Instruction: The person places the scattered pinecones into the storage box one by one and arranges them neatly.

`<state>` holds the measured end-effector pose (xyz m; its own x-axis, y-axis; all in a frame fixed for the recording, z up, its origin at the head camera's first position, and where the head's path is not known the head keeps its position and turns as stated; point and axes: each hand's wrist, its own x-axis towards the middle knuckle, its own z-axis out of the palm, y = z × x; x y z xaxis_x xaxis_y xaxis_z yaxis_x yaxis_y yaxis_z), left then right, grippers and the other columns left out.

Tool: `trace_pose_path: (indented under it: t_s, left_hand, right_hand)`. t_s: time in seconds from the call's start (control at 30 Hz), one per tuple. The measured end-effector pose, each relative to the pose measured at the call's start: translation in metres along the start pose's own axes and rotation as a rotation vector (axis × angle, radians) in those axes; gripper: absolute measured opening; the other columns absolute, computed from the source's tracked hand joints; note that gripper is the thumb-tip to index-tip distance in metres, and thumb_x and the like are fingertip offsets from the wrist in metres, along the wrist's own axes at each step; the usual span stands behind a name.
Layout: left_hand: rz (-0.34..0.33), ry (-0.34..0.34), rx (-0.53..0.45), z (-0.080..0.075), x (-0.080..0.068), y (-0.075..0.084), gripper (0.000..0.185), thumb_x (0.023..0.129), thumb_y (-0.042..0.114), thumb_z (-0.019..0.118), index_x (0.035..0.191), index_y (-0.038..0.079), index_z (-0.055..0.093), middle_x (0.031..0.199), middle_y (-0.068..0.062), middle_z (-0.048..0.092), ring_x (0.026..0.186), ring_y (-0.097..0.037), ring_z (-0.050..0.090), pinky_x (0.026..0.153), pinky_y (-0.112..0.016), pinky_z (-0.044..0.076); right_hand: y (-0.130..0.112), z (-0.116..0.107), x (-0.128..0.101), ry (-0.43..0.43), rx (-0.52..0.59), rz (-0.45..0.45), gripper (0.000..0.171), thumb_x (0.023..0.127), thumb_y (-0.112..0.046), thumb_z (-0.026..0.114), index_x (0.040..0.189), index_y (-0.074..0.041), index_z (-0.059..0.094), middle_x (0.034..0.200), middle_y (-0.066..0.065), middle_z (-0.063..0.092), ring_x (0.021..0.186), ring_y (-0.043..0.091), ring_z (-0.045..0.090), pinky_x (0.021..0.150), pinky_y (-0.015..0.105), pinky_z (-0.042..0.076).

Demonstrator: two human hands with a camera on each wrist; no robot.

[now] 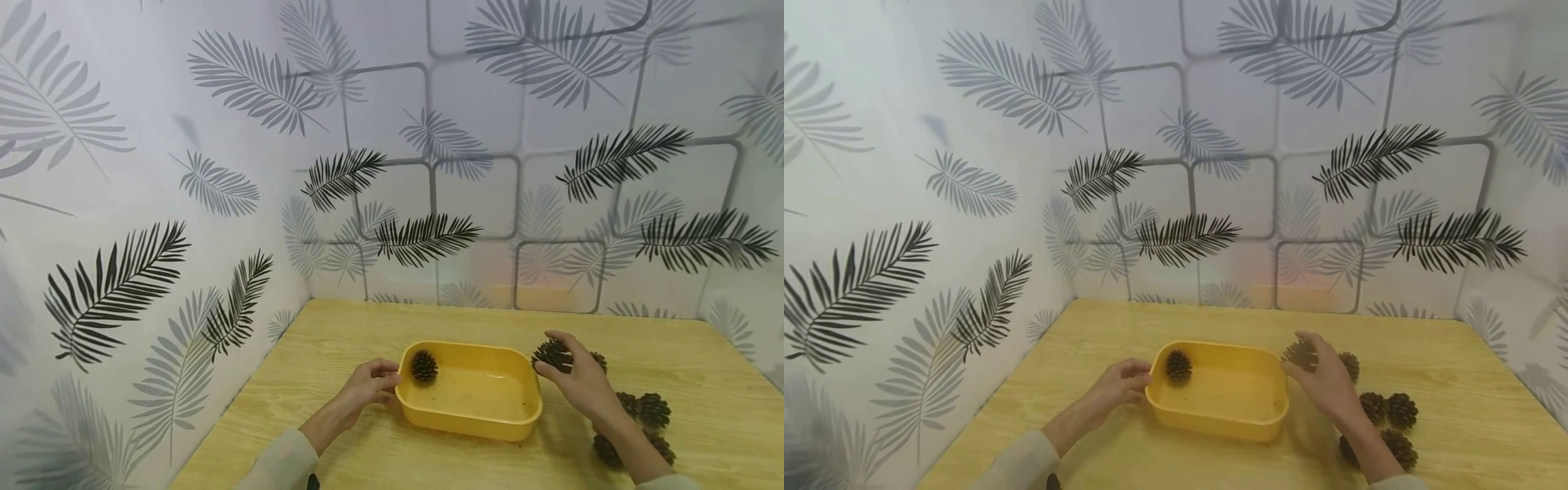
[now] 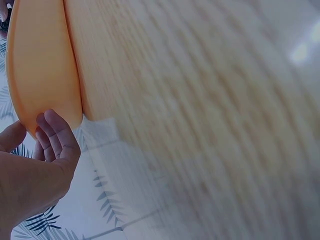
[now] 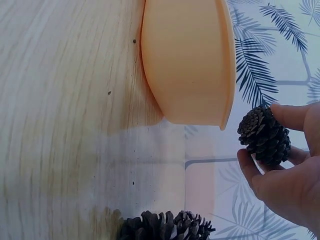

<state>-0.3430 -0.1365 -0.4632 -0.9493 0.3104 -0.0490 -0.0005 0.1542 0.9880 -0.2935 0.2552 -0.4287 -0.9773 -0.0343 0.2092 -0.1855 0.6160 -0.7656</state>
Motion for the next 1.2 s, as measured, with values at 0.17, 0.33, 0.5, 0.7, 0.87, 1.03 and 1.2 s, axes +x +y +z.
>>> trace_pose_path:
  t_s: [0.17, 0.33, 0.5, 0.7, 0.87, 1.03, 1.2]
  left_hand:
    - [0.008, -0.001, 0.0, 0.001, 0.001, 0.001, 0.037, 0.104, 0.014, 0.065, 0.134, -0.006, 0.059, 0.112, -0.012, 0.062, 0.09, -0.018, 0.066, 0.081, -0.038, 0.063]
    - [0.002, 0.002, -0.002, 0.001, 0.0, 0.001, 0.037, 0.104, 0.014, 0.065, 0.134, -0.006, 0.059, 0.111, -0.012, 0.061, 0.091, -0.018, 0.066, 0.082, -0.039, 0.063]
    - [0.0, 0.003, 0.002, 0.001, -0.001, 0.001, 0.038, 0.103, 0.014, 0.066, 0.134, -0.006, 0.058, 0.112, -0.012, 0.061, 0.091, -0.018, 0.066, 0.083, -0.04, 0.063]
    - [0.002, 0.006, 0.004, 0.0, -0.001, 0.0, 0.038, 0.103, 0.015, 0.067, 0.134, -0.006, 0.059, 0.112, -0.012, 0.062, 0.091, -0.018, 0.066, 0.083, -0.04, 0.063]
    - [0.007, 0.003, 0.002, 0.0, -0.002, 0.001, 0.038, 0.103, 0.015, 0.066, 0.134, -0.006, 0.058, 0.112, -0.012, 0.061, 0.091, -0.018, 0.066, 0.084, -0.041, 0.063]
    - [0.011, -0.006, 0.001, 0.0, -0.001, 0.001, 0.038, 0.104, 0.014, 0.065, 0.135, -0.007, 0.058, 0.111, -0.012, 0.061, 0.091, -0.018, 0.066, 0.083, -0.039, 0.063]
    - [0.016, -0.009, -0.001, 0.0, 0.0, 0.0, 0.038, 0.104, 0.013, 0.064, 0.135, -0.008, 0.057, 0.112, -0.012, 0.061, 0.09, -0.018, 0.066, 0.081, -0.038, 0.063]
  right_hand:
    - [-0.004, 0.0, -0.001, 0.0, 0.009, -0.02, 0.074, 0.103, -0.038, 0.067, 0.161, -0.009, 0.031, 0.163, 0.032, 0.025, 0.143, 0.06, 0.029, 0.1, 0.075, 0.043]
    - [-0.008, 0.0, -0.001, -0.013, 0.015, -0.046, 0.074, 0.103, -0.038, 0.067, 0.161, -0.01, 0.031, 0.164, 0.032, 0.023, 0.144, 0.06, 0.026, 0.102, 0.077, 0.04]
    - [-0.009, 0.0, -0.001, -0.019, 0.037, -0.072, 0.072, 0.104, -0.033, 0.066, 0.162, -0.011, 0.03, 0.164, 0.032, 0.023, 0.138, 0.06, 0.038, 0.097, 0.071, 0.049]
    - [-0.01, 0.003, 0.0, -0.012, 0.065, -0.106, 0.069, 0.105, -0.026, 0.066, 0.162, -0.011, 0.03, 0.164, 0.031, 0.023, 0.128, 0.058, 0.052, 0.092, 0.065, 0.055]
    - [-0.014, 0.006, 0.001, -0.008, 0.098, -0.163, 0.067, 0.106, -0.02, 0.064, 0.162, -0.011, 0.03, 0.165, 0.03, 0.023, 0.124, 0.053, 0.058, 0.091, 0.062, 0.056]
    - [-0.019, 0.009, 0.001, -0.008, 0.129, -0.208, 0.066, 0.107, -0.019, 0.06, 0.164, -0.014, 0.028, 0.166, 0.029, 0.022, 0.12, 0.048, 0.062, 0.091, 0.06, 0.057]
    - [-0.025, 0.012, 0.001, -0.008, 0.145, -0.213, 0.066, 0.108, -0.021, 0.06, 0.165, -0.017, 0.027, 0.166, 0.027, 0.023, 0.12, 0.046, 0.062, 0.092, 0.058, 0.057]
